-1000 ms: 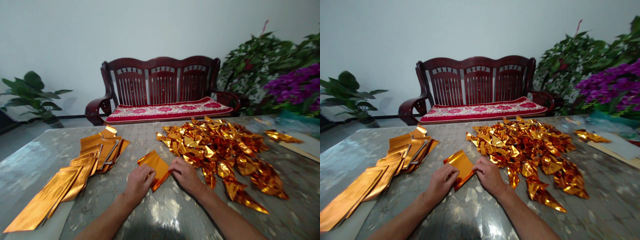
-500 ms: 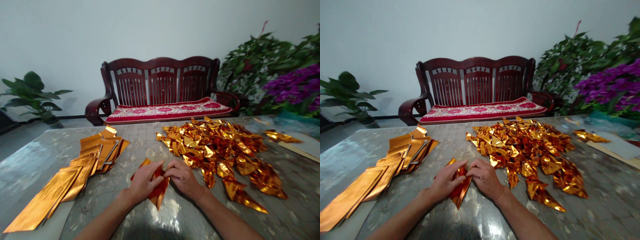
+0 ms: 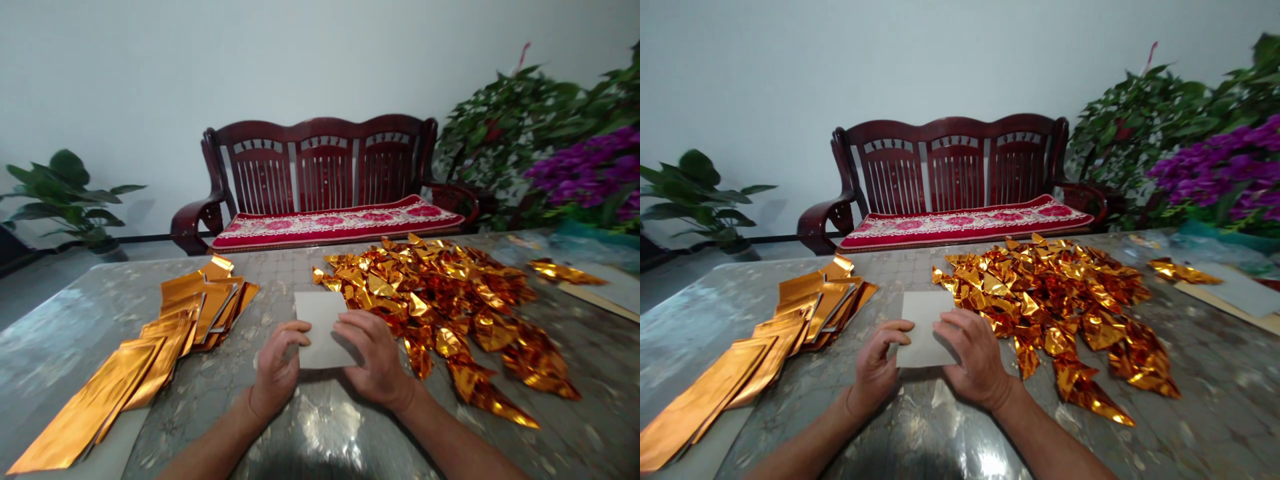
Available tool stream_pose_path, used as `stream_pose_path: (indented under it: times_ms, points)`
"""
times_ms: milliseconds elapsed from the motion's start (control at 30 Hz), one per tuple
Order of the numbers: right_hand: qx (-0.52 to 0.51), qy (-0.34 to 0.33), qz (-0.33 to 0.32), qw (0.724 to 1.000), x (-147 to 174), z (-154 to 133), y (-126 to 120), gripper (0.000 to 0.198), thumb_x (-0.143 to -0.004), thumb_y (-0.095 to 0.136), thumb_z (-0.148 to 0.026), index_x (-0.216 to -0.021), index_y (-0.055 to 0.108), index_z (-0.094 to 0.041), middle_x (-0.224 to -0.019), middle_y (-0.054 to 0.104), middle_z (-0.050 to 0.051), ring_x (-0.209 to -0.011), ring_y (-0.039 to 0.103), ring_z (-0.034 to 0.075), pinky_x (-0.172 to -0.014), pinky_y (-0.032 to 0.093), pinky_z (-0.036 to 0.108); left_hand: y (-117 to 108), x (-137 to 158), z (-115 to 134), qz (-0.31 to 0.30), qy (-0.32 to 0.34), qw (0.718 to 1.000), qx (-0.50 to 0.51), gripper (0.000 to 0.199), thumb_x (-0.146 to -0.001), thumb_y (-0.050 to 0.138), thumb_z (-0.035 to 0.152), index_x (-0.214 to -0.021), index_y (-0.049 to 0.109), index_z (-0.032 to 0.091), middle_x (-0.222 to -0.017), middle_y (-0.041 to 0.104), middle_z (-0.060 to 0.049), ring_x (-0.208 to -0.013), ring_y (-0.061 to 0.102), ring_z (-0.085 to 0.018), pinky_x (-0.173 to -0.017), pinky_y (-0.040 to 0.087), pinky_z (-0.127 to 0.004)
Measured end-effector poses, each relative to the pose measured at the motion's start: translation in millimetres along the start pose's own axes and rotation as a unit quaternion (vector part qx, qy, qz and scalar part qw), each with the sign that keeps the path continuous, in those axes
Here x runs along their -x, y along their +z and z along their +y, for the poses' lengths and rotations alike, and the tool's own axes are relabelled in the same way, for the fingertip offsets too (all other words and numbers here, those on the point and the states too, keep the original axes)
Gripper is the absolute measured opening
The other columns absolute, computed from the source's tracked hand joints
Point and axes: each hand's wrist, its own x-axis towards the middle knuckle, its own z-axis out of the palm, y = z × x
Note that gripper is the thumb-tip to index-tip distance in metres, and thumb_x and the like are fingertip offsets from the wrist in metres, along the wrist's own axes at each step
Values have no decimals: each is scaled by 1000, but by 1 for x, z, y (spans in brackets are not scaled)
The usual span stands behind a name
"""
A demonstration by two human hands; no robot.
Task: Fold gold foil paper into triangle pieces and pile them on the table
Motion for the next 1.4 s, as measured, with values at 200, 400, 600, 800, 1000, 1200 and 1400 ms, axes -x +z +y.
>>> stream_pose_path:
  times_ms: [200, 400, 600, 800, 1000, 1200, 1400]
  points:
    - [17, 6, -131, 991, 2, 13, 9, 23, -87, 58, -7, -98, 70, -24, -98, 71, 4, -99, 58, 23, -87, 45, 38, 2, 0, -8, -148, -67, 980, -112, 16, -82, 59, 10, -90, 64, 23, -115, 65, -6, -106, 62, -21, -92, 48, -34]
    - [29, 28, -217, 975, 8, 19, 21, 13, -92, 61, -14, -94, 71, -22, -92, 69, 4, -91, 58, 21, -81, 43, 34, -1, 0, -7, -247, 0, 947, -204, 12, -94, 59, 30, -94, 70, 24, -96, 69, -3, -92, 61, -20, -83, 45, -32]
    - [9, 51, -222, 974, 7, 18, 16, 15, -98, 56, -25, -97, 71, -21, -92, 68, 4, -91, 58, 20, -84, 42, 33, 1, 0, -9, -267, -59, 937, -217, 23, -97, 54, 32, -85, 70, 22, -86, 67, -2, -87, 61, -18, -79, 43, -29]
    - [23, 133, -215, 967, 5, 19, 11, 22, -98, 57, -28, -81, 70, -20, -83, 65, 3, -86, 58, 19, -78, 41, 30, 2, -7, -7, -270, -139, 924, -230, 21, -95, 58, 32, -82, 70, 20, -83, 67, -2, -86, 61, -19, -78, 42, -29]
    - [64, 188, -235, 951, 2, 17, 9, 22, -98, 55, -27, -83, 71, -21, -84, 67, 2, -86, 60, 18, -76, 40, 28, 3, -13, -6, -269, -202, 912, -235, 21, -93, 59, 35, -81, 70, 21, -84, 70, -2, -85, 63, -19, -76, 40, -28]
    - [122, 207, -253, 937, -1, 15, 11, 20, -97, 53, -25, -84, 68, -21, -86, 70, 2, -87, 61, 18, -76, 38, 28, 3, -17, -5, -274, -202, 900, -271, 26, -93, 57, 39, -80, 69, 21, -84, 71, -2, -82, 63, -19, -71, 37, -28]
    - [188, 208, -279, 918, -6, 10, 15, 17, -94, 52, -23, -83, 65, -21, -86, 70, 3, -85, 61, 19, -73, 35, 30, 3, -18, -8, -283, -205, 884, -311, 32, -93, 57, 47, -78, 68, 21, -83, 71, -3, -81, 64, -20, -68, 36, -28]
